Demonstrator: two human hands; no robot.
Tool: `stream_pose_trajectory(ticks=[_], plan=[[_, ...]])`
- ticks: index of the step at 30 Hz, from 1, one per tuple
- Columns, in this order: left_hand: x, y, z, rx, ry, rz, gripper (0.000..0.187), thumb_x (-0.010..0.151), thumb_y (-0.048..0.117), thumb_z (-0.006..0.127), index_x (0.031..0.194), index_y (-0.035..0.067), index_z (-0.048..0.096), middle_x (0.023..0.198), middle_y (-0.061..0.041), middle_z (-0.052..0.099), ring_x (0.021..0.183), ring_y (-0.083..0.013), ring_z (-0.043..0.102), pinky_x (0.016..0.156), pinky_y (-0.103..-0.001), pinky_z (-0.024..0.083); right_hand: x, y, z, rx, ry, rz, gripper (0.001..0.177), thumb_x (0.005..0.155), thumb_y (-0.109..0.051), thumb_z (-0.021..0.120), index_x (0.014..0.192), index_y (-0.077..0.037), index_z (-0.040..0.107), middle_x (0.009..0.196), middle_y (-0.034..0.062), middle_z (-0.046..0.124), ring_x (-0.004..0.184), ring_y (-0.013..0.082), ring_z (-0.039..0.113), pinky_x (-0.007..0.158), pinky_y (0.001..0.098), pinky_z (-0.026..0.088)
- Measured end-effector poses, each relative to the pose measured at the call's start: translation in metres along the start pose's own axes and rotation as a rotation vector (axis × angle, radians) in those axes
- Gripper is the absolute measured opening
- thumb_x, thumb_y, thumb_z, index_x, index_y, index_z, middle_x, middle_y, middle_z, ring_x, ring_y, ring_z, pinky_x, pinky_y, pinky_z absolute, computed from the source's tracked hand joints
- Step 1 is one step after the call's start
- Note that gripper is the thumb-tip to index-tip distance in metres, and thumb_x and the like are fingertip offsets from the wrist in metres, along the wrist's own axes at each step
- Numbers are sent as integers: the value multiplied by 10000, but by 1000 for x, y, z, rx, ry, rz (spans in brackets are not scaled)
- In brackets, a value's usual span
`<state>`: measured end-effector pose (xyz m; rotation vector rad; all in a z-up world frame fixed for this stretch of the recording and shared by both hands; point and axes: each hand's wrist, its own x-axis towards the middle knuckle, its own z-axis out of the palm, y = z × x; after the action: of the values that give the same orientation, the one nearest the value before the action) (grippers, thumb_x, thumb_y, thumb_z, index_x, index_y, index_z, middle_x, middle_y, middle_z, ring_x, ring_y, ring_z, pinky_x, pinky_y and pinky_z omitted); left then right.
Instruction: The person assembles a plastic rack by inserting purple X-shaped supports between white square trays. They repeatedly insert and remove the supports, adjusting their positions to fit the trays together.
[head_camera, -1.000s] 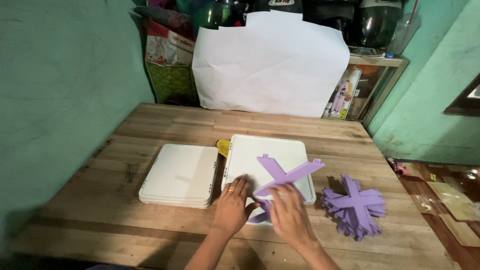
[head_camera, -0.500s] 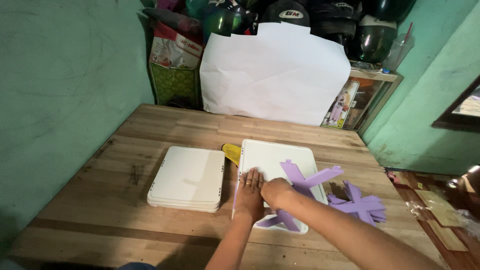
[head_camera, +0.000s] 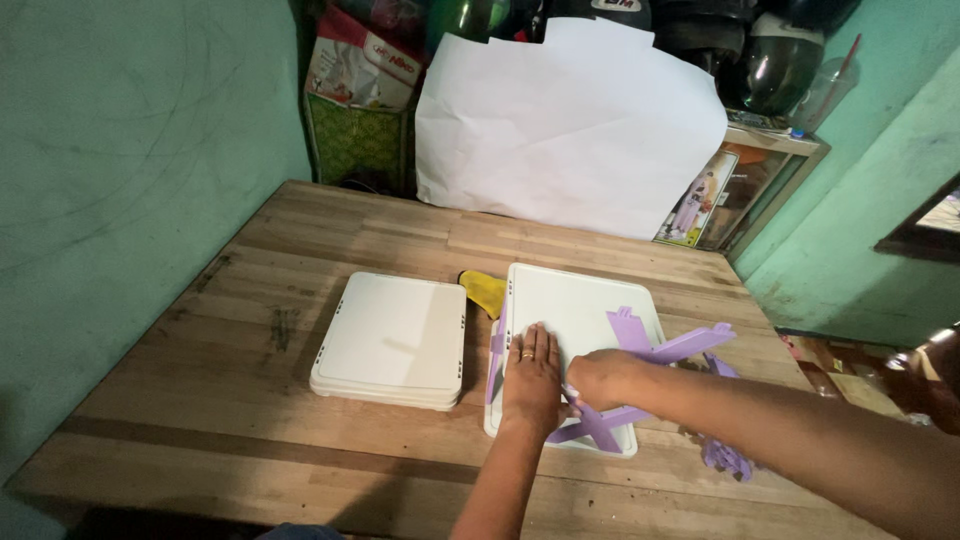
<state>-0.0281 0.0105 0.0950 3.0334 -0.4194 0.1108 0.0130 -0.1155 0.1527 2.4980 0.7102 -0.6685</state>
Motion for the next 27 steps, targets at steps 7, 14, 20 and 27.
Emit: stream_pose_trajectory(ticks=[7, 14, 20, 27], plan=[[-1, -1, -1, -2, 28, 30, 1316, 712, 718, 781, 1579, -62, 171, 1658, -251, 189, 1553, -353, 131, 1236, -502, 100, -17, 5, -7, 23, 91, -47, 378, 910, -417, 727, 941, -40, 723, 936, 187, 732, 958, 353, 715, 830, 469, 557], [-1, -3, 0, -3, 8, 31, 1298, 728, 708, 781, 1582, -58, 172, 1663, -253, 177, 1555, -362, 119, 1235, -505, 91, -18, -7, -7, -13, 77, 44, 376, 925, -403, 730, 992, -33, 737, 1015, 191, 711, 1046, 357, 699, 896, 443, 551], [-2, -2, -3, 4, 4, 25, 1284, 738, 712, 762, 1584, -41, 156, 1668, -231, 152, 1561, -336, 79, 1240, -490, 76, -67, -1, -6, 93, 599, -293, 254, 863, -197, 711, 1048, -27, 669, 1095, 156, 648, 1129, 328, 595, 959, 452, 477], [-8, -4, -16, -47, -88, 48, 1208, 801, 669, 739, 1591, -8, 126, 1673, -248, 104, 1565, -342, 45, 1244, -502, 70, -127, 51, 64, 323, 805, 54, 139, 809, -159, 721, 899, -58, 692, 993, 114, 690, 1041, 287, 661, 1078, 457, 435]])
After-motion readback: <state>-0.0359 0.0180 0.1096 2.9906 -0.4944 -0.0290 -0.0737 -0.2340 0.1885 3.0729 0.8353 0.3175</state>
